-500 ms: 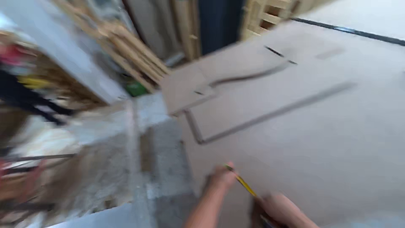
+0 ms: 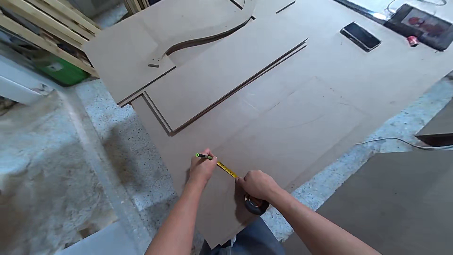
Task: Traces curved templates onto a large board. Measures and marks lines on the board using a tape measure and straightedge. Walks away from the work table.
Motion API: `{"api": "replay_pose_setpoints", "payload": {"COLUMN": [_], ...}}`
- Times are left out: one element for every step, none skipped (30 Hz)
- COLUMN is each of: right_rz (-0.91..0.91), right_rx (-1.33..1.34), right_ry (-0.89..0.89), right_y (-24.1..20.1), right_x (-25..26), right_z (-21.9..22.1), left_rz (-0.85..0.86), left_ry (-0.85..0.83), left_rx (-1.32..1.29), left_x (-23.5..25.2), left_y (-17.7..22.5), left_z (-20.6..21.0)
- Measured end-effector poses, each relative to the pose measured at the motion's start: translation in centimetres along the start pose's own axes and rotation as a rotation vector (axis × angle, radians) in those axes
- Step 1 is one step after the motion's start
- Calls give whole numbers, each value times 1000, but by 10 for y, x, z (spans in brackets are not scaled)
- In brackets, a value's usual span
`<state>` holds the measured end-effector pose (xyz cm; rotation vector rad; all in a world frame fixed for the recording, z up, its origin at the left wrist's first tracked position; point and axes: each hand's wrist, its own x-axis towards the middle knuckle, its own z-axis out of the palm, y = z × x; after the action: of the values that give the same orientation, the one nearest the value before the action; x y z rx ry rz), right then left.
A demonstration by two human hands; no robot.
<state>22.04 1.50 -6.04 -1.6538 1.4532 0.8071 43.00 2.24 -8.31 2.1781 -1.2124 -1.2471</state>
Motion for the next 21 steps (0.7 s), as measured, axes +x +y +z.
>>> {"api": "replay_pose_setpoints", "payload": {"right_rz": [0, -2, -4, -7, -9, -11, -13, -15, -17, -19, -21, -22, -22, -21, -20, -19, -20, -19, -14, -9, -5], "right_rx": [-1, -1, -1, -1, -1, -3, -8, -12, -15, -17, -14, -17, -24, -30, -33, -35, -35, -33, -29, -29, -30], "right_ry": [-1, -2, -1, 0, 2, 1, 3, 5, 6, 4, -3, -6, -8, -8, -5, -4, -6, -9, -15, -18, -19], "right_y": [0, 0, 0, 0, 1, 1, 1, 2, 2, 2, 2, 2, 1, 1, 1, 1, 1, 0, -1, -2, -3], "right_x": [0, 0, 0, 1, 1, 1, 2, 2, 3, 3, 2, 2, 3, 3, 3, 3, 3, 3, 2, 1, 0], "right_z": [0, 0, 0, 0, 0, 1, 1, 2, 2, 2, 1, 1, 2, 2, 3, 3, 3, 4, 4, 5, 5], "left_rz": [1, -5, -9, -10, -12, -13, -13, -12, -7, -3, 3, 5, 4, 4, 3, 5, 4, 4, 4, 4, 4], "left_ry": [4, 2, 1, 0, -2, -6, -9, -8, -6, -4, -3, -1, -1, -2, -4, -5, -4, -3, -2, -2, -2], "left_rx": [2, 5, 12, 12, 14, 13, 9, 5, 10, 25, 43, 53, 52, 46, 37, 27, 20, 15, 15, 13, 6], "left_x": [-1, -1, -2, -2, -2, -1, -1, -1, -1, -1, -2, -3, -3, -3, -2, -2, -2, -3, -4, -4, -5], "left_y": [0, 1, 1, 1, 1, 1, 0, 1, 1, 2, 3, 4, 4, 2, 0, -2, -3, -4, -5, -5, -5], "left_z": [0, 0, -1, -2, -2, -1, -1, -1, -1, -2, -3, -3, -3, -3, -2, -2, -2, -2, -2, -2, -3]}}
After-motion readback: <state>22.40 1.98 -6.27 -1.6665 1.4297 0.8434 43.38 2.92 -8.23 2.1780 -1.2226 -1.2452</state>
